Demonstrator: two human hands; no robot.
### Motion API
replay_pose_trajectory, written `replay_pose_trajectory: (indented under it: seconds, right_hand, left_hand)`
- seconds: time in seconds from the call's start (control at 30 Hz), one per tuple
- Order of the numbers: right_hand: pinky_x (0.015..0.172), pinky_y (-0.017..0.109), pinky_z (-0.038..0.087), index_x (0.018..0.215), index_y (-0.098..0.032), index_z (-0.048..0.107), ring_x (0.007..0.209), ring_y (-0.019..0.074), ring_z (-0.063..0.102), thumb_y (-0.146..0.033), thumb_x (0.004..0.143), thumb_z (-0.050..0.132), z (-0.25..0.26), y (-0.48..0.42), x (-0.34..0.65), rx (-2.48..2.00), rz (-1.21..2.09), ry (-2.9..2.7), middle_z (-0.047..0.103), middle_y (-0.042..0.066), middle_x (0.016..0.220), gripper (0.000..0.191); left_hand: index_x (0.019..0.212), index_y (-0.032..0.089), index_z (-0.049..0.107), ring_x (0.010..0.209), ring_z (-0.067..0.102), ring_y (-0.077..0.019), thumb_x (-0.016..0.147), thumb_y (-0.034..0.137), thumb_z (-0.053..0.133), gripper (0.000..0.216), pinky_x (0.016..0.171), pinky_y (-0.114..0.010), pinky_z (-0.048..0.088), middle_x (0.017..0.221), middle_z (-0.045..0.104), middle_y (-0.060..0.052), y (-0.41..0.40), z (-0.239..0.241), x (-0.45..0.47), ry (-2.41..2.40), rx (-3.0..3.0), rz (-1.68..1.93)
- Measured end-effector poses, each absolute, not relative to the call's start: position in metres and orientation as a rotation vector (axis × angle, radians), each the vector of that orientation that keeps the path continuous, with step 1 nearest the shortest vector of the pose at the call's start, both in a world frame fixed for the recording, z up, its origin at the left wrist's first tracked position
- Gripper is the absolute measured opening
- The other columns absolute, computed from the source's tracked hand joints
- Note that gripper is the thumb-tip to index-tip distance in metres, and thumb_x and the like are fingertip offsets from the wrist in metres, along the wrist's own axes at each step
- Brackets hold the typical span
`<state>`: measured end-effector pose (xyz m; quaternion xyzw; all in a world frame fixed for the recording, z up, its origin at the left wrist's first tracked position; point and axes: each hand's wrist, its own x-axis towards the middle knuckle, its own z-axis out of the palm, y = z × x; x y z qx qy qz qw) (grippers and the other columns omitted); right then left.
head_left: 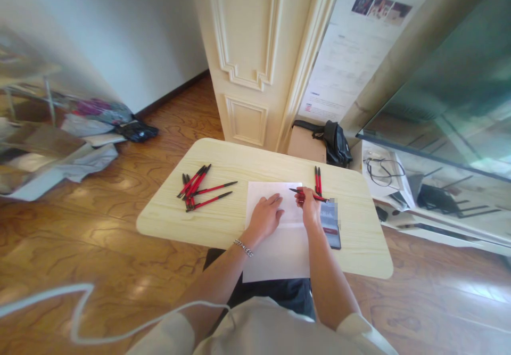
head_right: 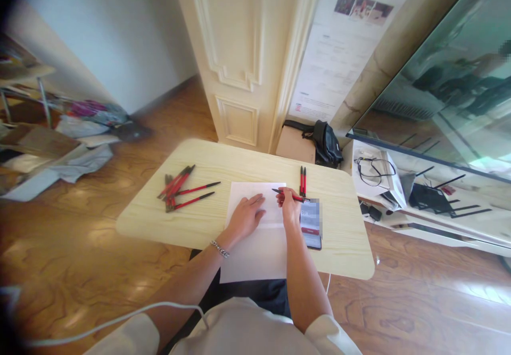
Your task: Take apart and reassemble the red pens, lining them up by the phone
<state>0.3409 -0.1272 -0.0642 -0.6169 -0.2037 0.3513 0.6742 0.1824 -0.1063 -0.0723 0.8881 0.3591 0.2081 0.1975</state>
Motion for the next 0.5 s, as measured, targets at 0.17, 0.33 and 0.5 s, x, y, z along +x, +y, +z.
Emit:
replay_pose_trajectory:
  seconds: [0.17, 0.33, 0.5]
  right_hand:
    - [0.048, 0.025, 0.040, 0.075, -0.017, 0.068, 0.052, 0.0138, 0.054, -0.040, 0.064, 0.069, -0.074, -0.125, 0.340, -1.671, 0.594, -0.641, 0.065, 0.001, 0.060, 0.026]
    - [0.054, 0.027, 0.042, 0.074, -0.018, 0.068, 0.057, 0.0161, 0.057, -0.038, 0.068, 0.063, -0.082, -0.124, 0.338, -1.797, 0.497, -0.702, 0.067, 0.002, 0.064, 0.021]
    - [0.057, 0.027, 0.042, 0.073, -0.018, 0.067, 0.061, 0.0175, 0.058, -0.037, 0.069, 0.063, -0.082, -0.124, 0.337, -1.822, 0.492, -0.743, 0.067, 0.003, 0.065, 0.020]
  left_hand:
    - [0.127, 0.015, 0.053, 0.120, 0.050, -0.0274, 0.089, 0.022, 0.050, 0.039, 0.098, -0.043, 0.034, 0.138, 0.049, -0.015, -0.104, -0.074, 0.183, 1.002, 2.454, 0.583]
    - [0.128, 0.015, 0.052, 0.121, 0.050, -0.0275, 0.089, 0.023, 0.050, 0.039, 0.098, -0.043, 0.035, 0.138, 0.050, -0.014, -0.103, -0.075, 0.183, 0.993, 2.437, 0.583]
    - [0.128, 0.016, 0.052, 0.122, 0.050, -0.0277, 0.090, 0.024, 0.049, 0.040, 0.098, -0.043, 0.035, 0.139, 0.049, -0.014, -0.103, -0.075, 0.183, 0.991, 2.409, 0.585]
